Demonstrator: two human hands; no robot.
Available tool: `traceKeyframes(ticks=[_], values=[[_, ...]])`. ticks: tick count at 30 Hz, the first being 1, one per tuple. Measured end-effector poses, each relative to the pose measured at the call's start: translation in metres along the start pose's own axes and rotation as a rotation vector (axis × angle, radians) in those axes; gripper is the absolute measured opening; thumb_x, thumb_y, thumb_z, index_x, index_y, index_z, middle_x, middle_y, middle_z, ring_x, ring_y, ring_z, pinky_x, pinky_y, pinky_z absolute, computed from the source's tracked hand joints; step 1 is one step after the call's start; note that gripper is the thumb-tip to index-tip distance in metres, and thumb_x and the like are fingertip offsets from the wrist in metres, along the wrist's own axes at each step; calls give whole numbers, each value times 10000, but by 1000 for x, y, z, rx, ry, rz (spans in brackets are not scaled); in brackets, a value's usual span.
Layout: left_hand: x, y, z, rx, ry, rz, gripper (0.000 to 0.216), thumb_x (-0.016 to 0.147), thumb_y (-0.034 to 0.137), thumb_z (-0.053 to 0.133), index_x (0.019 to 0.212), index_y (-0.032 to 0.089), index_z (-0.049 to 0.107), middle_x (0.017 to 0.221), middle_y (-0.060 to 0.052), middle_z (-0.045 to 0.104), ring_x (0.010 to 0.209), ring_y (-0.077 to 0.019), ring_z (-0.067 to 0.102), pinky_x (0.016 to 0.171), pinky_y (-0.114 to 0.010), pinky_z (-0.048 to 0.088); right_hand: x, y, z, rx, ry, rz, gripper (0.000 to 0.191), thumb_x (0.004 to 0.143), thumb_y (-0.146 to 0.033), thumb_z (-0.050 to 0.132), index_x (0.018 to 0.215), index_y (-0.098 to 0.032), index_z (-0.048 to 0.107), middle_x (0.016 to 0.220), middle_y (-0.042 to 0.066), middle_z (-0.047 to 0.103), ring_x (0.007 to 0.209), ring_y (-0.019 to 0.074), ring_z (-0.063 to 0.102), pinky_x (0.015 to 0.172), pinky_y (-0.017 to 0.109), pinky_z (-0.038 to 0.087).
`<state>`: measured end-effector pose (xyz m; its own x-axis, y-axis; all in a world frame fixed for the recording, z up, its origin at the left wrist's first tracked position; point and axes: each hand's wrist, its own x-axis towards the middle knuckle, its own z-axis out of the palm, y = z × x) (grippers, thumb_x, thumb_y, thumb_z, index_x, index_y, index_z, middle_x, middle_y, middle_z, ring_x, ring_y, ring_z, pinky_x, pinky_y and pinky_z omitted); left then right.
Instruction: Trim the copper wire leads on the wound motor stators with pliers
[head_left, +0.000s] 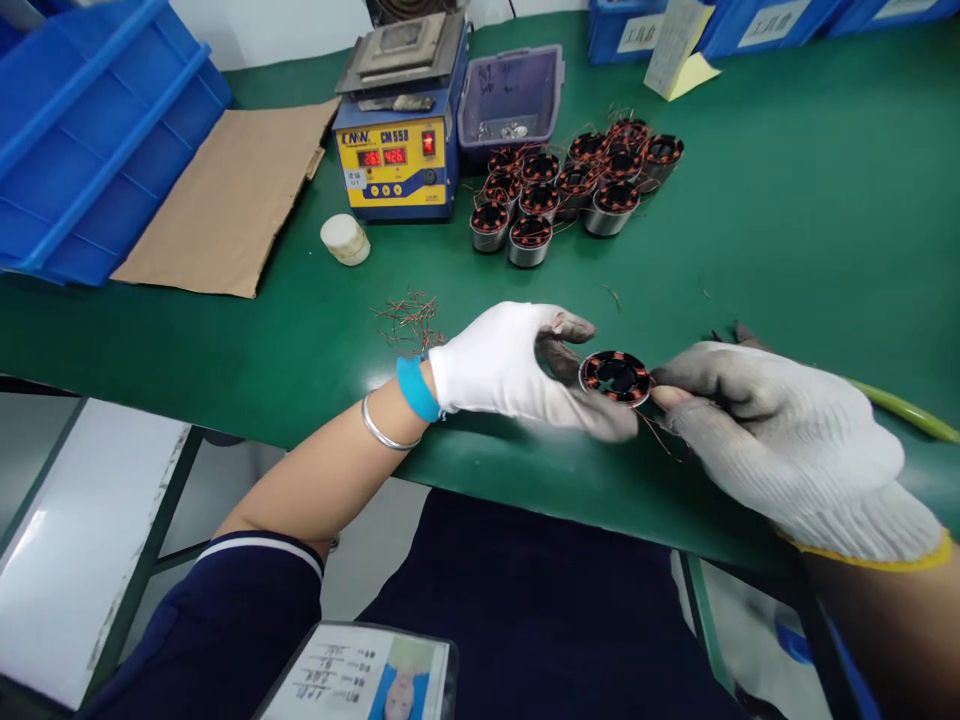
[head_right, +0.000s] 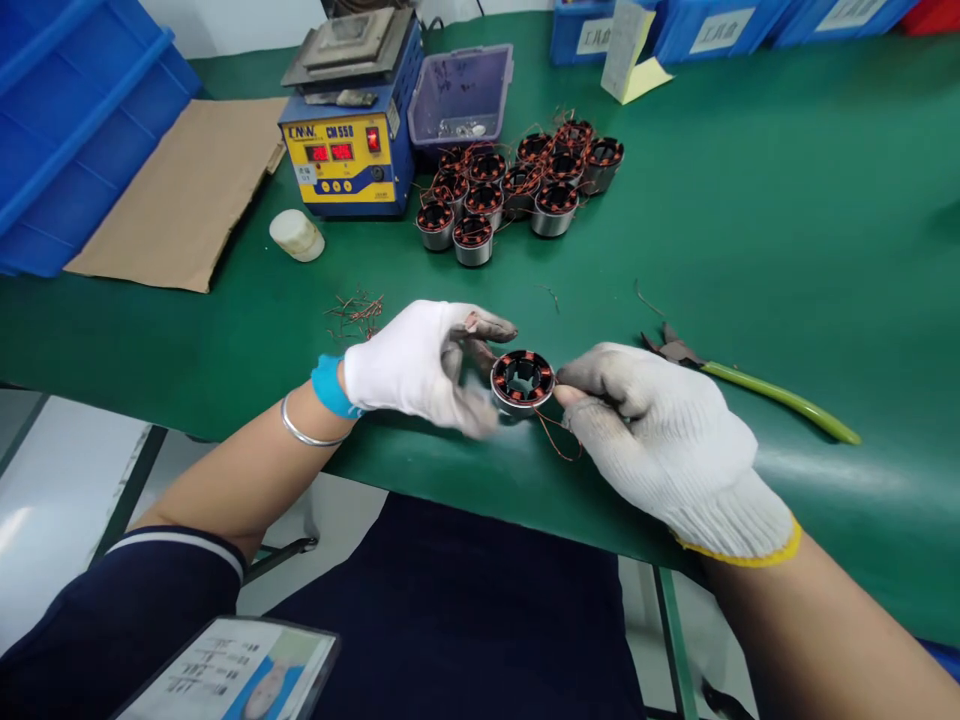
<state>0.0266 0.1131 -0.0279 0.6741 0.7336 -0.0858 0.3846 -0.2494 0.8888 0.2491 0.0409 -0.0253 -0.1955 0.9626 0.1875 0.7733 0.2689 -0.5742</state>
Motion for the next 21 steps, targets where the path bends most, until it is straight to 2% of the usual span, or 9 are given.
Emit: traceKeyframes(ticks=[2, 3, 6, 8, 10, 13, 15, 18, 21], values=[[-4, 5, -8, -187, -99, -118, 613, 813, 712, 653, 1074, 164, 741, 1000, -95, 788, 624, -183, 694, 604, -334, 572, 0, -3, -1, 52, 43, -94, 203, 853, -316, 543, 675, -244, 611, 596, 2, 644, 494, 135, 558, 483, 263, 433], [-5, 7, -10, -250, -161, -196, 580, 848, 709, 614, 1034, 176, 745, 958, -79, 781, 557, -163, 672, 552, -319, 555, 0, -4, -2, 62, 56, -124, 205, 858, -300, 550, 673, -243, 616, 593, -1, 646, 485, 131, 553, 476, 259, 433], [-6, 13, -6, -337, -322, -371, 522, 785, 674, 722, 936, 174, 726, 884, -43, 750, 459, -126, 628, 468, -272, 505, 0, -6, -2, 56, 86, -163, 205, 856, -280, 557, 670, -240, 631, 584, -8, 648, 457, 125, 538, 452, 255, 430], [-6, 13, 1, -412, -370, -368, 486, 773, 613, 765, 937, 160, 706, 898, -44, 747, 450, -102, 612, 476, -256, 505, 1, -6, -2, 55, 101, -174, 206, 852, -288, 553, 668, -241, 635, 590, -6, 656, 455, 129, 542, 439, 257, 427], [-4, 11, 9, -530, -318, -331, 432, 805, 506, 766, 1050, 161, 683, 954, -52, 748, 470, -81, 607, 500, -248, 522, 1, -7, -3, 61, 79, -159, 209, 842, -310, 549, 662, -246, 634, 583, -5, 657, 451, 140, 550, 431, 264, 431], [-6, 5, 16, -648, -163, -221, 604, 767, 307, 793, 1316, 200, 566, 1124, -101, 736, 637, -119, 698, 572, -265, 575, 1, -6, -4, 84, -6, -27, 232, 831, -381, 552, 651, -256, 627, 544, -2, 632, 432, 156, 526, 403, 275, 400], [-10, 5, 18, -630, -114, -47, 698, 716, 256, 809, 1357, 213, 536, 1250, -151, 708, 852, -202, 763, 689, -336, 627, 0, -4, -6, 187, -91, 106, 302, 836, -479, 569, 642, -253, 616, 514, 4, 603, 424, 157, 492, 396, 276, 372], [-22, 9, 18, -293, -67, 260, 577, 698, 325, 823, 1238, 236, 640, 1372, -158, 659, 1138, -295, 733, 924, -456, 628, -1, 2, -11, 450, -245, 245, 464, 804, -675, 608, 668, -231, 617, 542, 17, 612, 467, 159, 501, 435, 284, 408], [-32, 16, 20, 130, -18, 473, 452, 729, 499, 804, 1110, 271, 717, 1623, -153, 444, 1175, -295, 718, 999, -463, 611, 0, 6, -15, 458, -334, 221, 500, 800, -704, 596, 642, -229, 594, 560, 15, 607, 493, 164, 511, 449, 289, 424]])
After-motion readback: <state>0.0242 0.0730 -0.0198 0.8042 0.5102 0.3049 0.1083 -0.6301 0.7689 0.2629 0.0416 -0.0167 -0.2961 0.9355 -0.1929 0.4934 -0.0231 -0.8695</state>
